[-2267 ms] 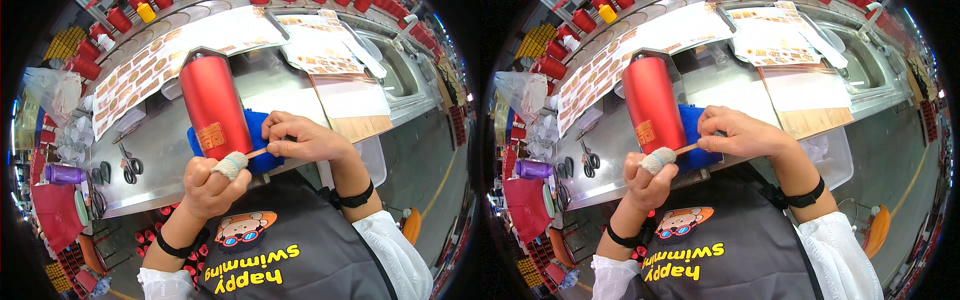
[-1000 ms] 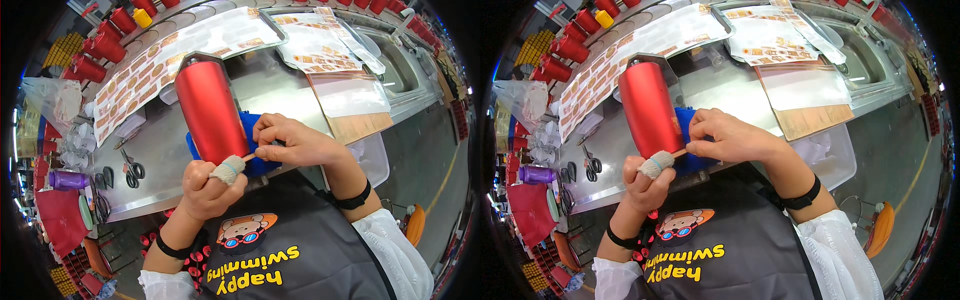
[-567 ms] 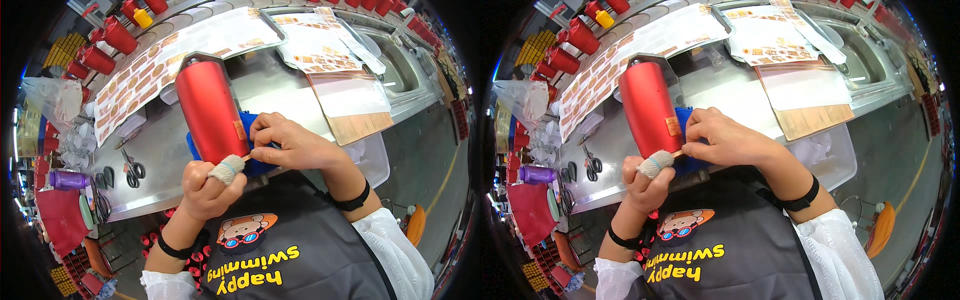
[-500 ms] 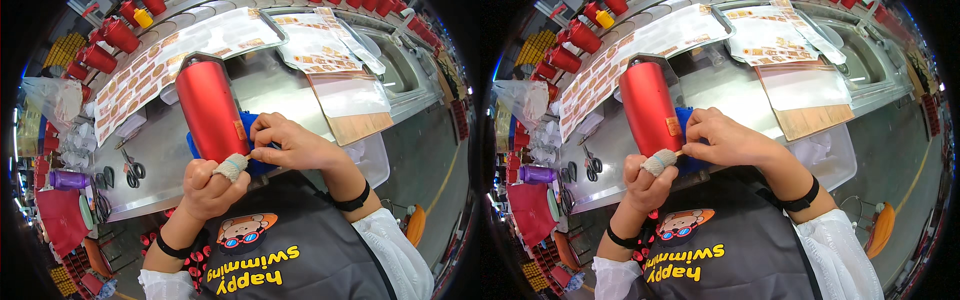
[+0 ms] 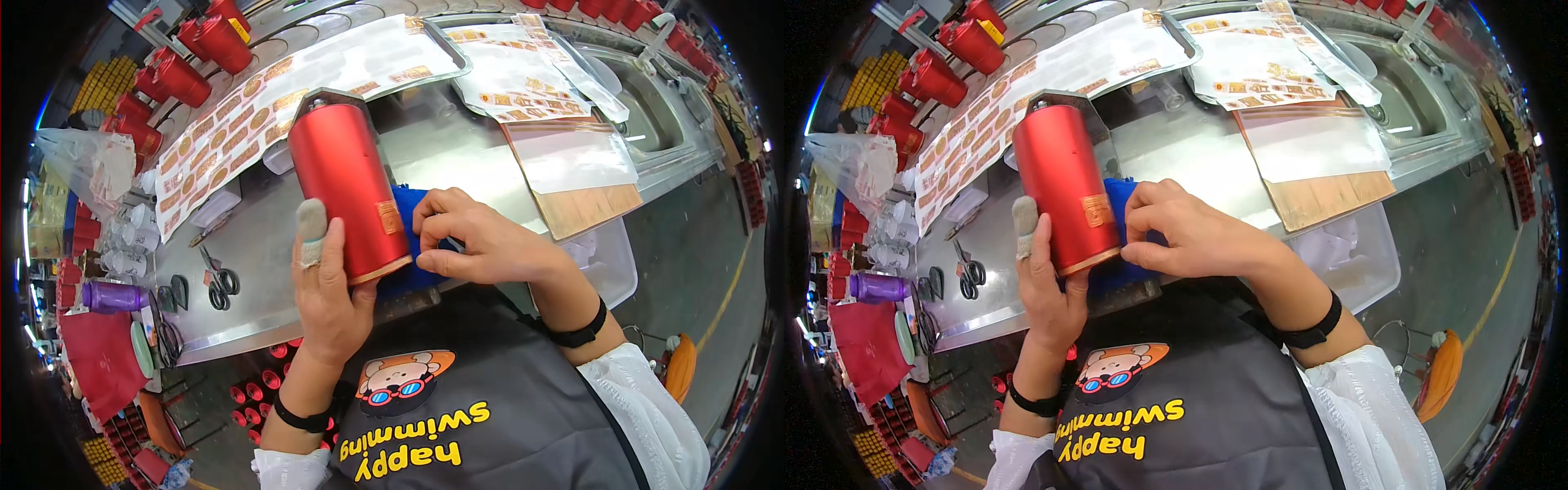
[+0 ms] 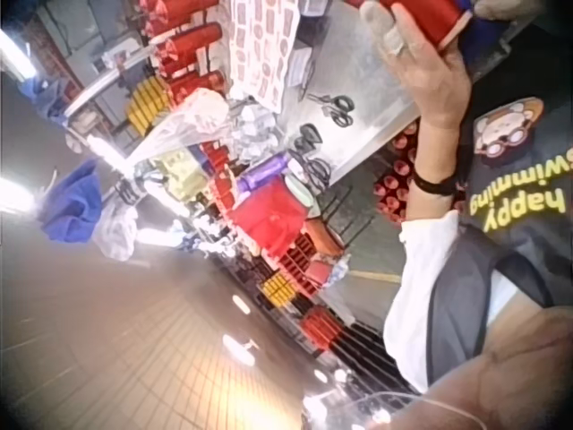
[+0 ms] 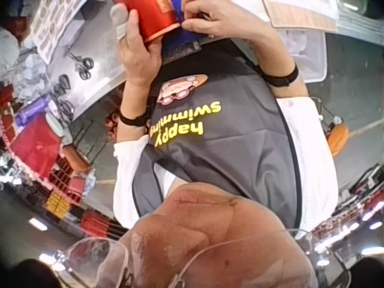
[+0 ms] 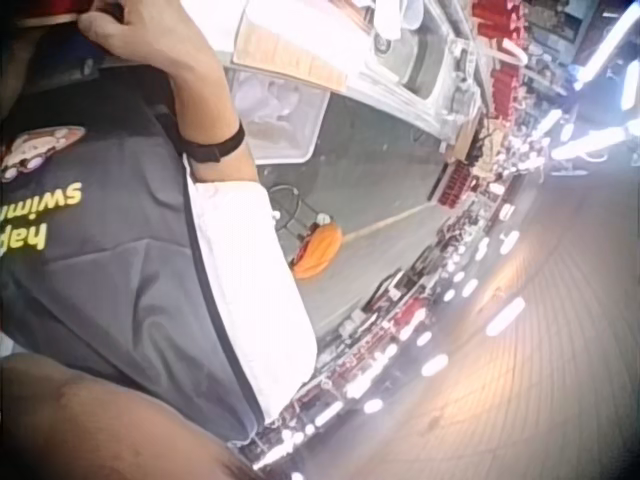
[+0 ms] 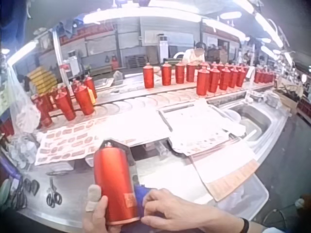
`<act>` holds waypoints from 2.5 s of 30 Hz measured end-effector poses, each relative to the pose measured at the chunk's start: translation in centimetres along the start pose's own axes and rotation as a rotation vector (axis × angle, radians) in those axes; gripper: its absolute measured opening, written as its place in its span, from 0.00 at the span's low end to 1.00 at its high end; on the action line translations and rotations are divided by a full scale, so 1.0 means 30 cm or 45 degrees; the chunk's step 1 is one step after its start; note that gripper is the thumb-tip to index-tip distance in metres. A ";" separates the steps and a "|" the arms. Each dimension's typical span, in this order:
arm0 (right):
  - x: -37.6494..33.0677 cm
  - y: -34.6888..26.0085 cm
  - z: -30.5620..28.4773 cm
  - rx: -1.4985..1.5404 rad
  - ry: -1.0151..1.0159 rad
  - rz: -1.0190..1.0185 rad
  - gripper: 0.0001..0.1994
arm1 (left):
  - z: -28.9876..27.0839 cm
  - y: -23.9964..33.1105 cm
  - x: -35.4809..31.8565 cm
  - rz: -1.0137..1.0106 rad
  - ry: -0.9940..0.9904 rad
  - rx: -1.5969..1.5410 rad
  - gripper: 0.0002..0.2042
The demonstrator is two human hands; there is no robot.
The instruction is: Applying and cleaning labels or branding on red cylindrical metal canisters.
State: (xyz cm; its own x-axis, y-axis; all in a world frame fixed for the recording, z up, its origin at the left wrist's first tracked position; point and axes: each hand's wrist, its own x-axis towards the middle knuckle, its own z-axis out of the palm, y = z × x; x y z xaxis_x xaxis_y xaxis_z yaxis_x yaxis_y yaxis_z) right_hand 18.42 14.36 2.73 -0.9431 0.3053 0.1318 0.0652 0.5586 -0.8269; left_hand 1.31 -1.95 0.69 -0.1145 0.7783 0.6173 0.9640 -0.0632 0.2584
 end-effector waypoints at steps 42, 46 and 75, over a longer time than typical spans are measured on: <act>0.015 0.006 0.058 -0.171 0.229 -0.225 0.12 | 0.029 0.045 0.011 -0.575 0.062 -0.701 0.40; 0.015 0.005 0.056 -0.166 0.226 -0.221 0.12 | 0.034 0.040 0.013 -0.601 0.111 -0.880 0.40; 0.017 -0.004 0.058 -0.167 0.223 -0.204 0.12 | 0.015 0.028 0.016 -0.588 0.012 -0.897 0.38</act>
State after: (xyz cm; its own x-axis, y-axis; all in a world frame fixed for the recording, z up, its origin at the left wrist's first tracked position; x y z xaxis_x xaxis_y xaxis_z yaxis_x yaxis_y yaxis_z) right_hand 17.37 13.12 1.95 -0.8746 0.3275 0.3575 -0.0278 0.7023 -0.7113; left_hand 2.16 -1.35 0.88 -0.4656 0.8167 0.3408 0.4450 -0.1169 0.8879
